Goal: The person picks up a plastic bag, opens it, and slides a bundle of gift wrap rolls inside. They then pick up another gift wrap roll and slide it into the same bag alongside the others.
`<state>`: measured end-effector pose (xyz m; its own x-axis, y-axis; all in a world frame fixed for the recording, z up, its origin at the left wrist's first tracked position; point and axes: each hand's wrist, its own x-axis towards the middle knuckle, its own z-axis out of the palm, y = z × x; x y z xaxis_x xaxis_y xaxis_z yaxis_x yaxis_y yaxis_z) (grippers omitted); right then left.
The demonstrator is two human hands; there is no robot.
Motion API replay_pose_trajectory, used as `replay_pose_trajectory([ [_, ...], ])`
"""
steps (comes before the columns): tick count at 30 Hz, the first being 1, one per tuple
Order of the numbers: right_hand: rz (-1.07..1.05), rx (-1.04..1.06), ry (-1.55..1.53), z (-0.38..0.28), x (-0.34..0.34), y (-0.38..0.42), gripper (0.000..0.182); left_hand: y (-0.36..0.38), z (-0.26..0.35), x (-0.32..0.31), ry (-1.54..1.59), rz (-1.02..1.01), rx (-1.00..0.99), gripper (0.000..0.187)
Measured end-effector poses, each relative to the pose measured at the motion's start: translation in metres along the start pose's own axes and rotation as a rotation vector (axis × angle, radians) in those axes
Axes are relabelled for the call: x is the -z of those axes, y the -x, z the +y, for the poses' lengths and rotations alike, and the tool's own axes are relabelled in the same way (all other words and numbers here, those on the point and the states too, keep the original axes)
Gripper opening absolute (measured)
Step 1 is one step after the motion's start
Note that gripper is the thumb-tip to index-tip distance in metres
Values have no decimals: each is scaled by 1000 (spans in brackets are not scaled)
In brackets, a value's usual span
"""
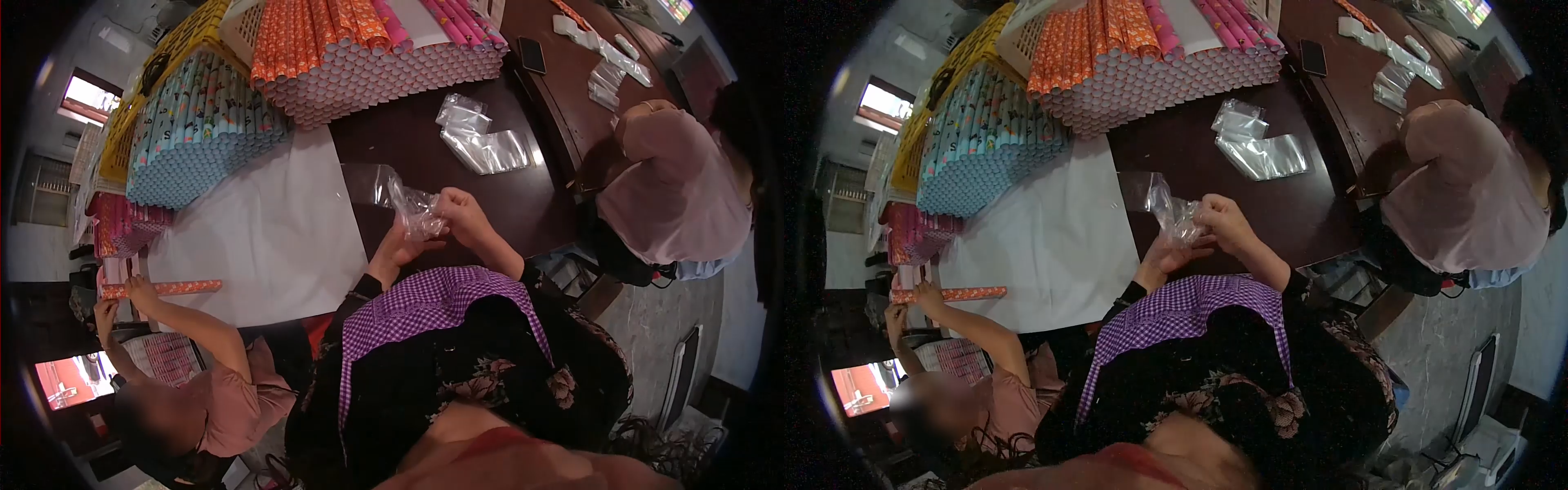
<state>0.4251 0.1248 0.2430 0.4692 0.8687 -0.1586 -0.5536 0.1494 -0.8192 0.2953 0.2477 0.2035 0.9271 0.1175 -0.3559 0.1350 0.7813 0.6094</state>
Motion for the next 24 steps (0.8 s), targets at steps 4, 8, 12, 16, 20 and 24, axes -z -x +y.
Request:
replay_pose_trajectory([
  [4,-82,-82,-76,1,-12,16,23,-49,6,48,-220,-59,-352,45],
  [8,123,-139,107,12,20,21,27,-55,78,91,626,50,-409,40],
  [12,152,-156,244,25,38,16,31,-28,147,135,461,106,-489,28],
  [16,159,-155,344,30,49,-9,32,0,199,148,381,382,-663,18],
  [20,93,-166,552,34,46,-34,30,19,212,135,200,462,-751,23],
  [24,110,-138,507,37,32,-59,28,6,179,182,112,529,-428,30],
])
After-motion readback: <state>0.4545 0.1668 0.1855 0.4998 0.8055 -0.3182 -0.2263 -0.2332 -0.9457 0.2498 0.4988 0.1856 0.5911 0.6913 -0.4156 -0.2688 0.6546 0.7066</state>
